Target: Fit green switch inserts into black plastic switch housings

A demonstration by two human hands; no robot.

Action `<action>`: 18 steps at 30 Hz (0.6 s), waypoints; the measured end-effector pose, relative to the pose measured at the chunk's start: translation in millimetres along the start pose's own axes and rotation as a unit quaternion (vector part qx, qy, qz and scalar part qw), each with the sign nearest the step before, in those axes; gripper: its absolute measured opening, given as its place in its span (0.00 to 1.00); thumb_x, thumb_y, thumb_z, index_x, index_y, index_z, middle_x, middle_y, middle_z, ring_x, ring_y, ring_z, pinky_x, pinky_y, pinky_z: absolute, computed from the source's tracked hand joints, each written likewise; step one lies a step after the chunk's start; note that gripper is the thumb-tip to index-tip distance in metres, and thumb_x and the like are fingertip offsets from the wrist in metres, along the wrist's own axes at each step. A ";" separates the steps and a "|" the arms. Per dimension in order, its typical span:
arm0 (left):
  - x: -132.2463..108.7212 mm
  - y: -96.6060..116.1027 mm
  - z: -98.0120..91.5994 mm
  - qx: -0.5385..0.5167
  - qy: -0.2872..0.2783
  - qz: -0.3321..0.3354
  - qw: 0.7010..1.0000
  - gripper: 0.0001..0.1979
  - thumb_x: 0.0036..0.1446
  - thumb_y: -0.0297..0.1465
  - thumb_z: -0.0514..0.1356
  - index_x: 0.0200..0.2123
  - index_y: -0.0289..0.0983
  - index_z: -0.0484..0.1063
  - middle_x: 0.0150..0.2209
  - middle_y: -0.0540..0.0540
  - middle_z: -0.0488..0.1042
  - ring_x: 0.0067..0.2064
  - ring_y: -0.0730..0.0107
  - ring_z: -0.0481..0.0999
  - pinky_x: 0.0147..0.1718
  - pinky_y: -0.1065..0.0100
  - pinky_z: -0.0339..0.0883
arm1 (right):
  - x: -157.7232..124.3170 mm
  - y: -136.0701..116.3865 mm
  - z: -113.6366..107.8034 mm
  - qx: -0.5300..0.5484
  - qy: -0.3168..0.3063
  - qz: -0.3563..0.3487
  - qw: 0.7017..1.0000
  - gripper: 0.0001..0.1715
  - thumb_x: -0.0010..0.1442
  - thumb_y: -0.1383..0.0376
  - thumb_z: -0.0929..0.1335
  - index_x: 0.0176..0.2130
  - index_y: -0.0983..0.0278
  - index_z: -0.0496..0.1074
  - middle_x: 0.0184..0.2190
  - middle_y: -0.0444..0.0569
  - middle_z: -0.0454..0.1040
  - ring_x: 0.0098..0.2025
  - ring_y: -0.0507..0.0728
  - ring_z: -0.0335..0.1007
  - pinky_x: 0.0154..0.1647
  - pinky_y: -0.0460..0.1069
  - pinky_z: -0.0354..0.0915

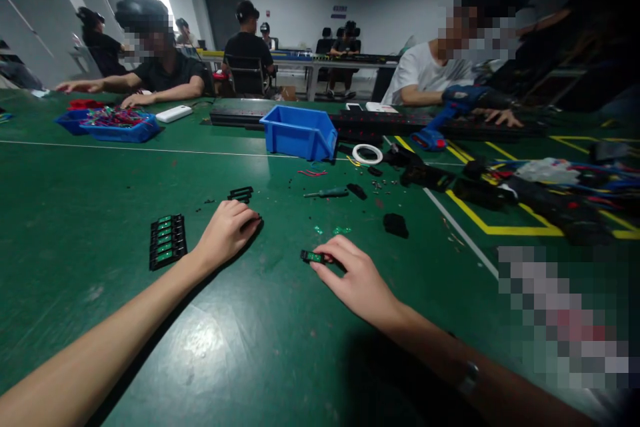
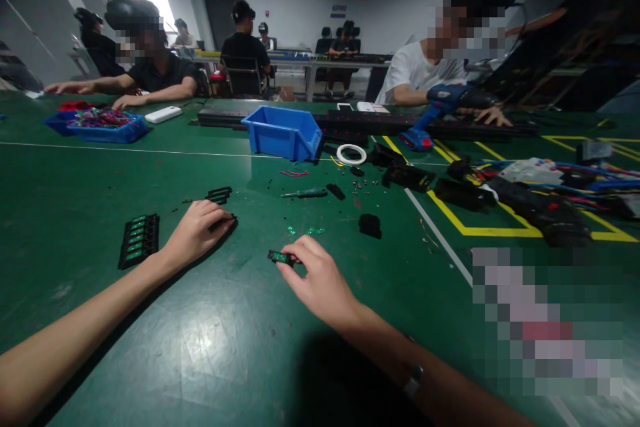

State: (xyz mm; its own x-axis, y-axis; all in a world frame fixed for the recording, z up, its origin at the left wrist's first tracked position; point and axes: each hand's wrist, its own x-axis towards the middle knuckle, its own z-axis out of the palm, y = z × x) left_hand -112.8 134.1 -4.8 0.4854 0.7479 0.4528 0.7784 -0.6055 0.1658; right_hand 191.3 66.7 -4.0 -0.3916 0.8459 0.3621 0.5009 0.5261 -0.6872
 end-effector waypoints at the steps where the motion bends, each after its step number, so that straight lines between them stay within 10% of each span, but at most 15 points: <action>1: 0.3 2.6 -0.6 -0.010 -0.005 0.012 1.000 0.11 0.70 0.33 0.55 0.42 0.36 0.76 0.38 0.43 0.77 0.42 0.60 0.72 0.44 0.59 0.61 | 0.2 0.5 0.4 -0.008 0.000 -0.001 1.000 0.07 0.66 0.67 0.70 0.45 0.61 0.76 0.40 0.51 0.72 0.43 0.59 0.71 0.45 0.53 0.67; 18: 1.3 16.2 -6.5 -0.103 -0.065 0.097 0.988 0.11 0.70 0.31 0.53 0.46 0.37 0.76 0.43 0.41 0.79 0.46 0.60 0.74 0.50 0.57 0.62 | 2.4 6.0 1.8 -0.047 -0.017 0.013 0.999 0.15 0.67 0.69 0.69 0.53 0.59 0.75 0.45 0.53 0.73 0.48 0.62 0.71 0.52 0.58 0.67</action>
State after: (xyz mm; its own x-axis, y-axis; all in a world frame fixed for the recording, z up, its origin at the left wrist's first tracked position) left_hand -102.1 123.5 4.2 0.6747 0.6326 0.3802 0.5741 -0.7736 0.2684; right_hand 191.9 71.7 -8.4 -0.4025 0.8566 0.3228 0.5806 0.5116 -0.6334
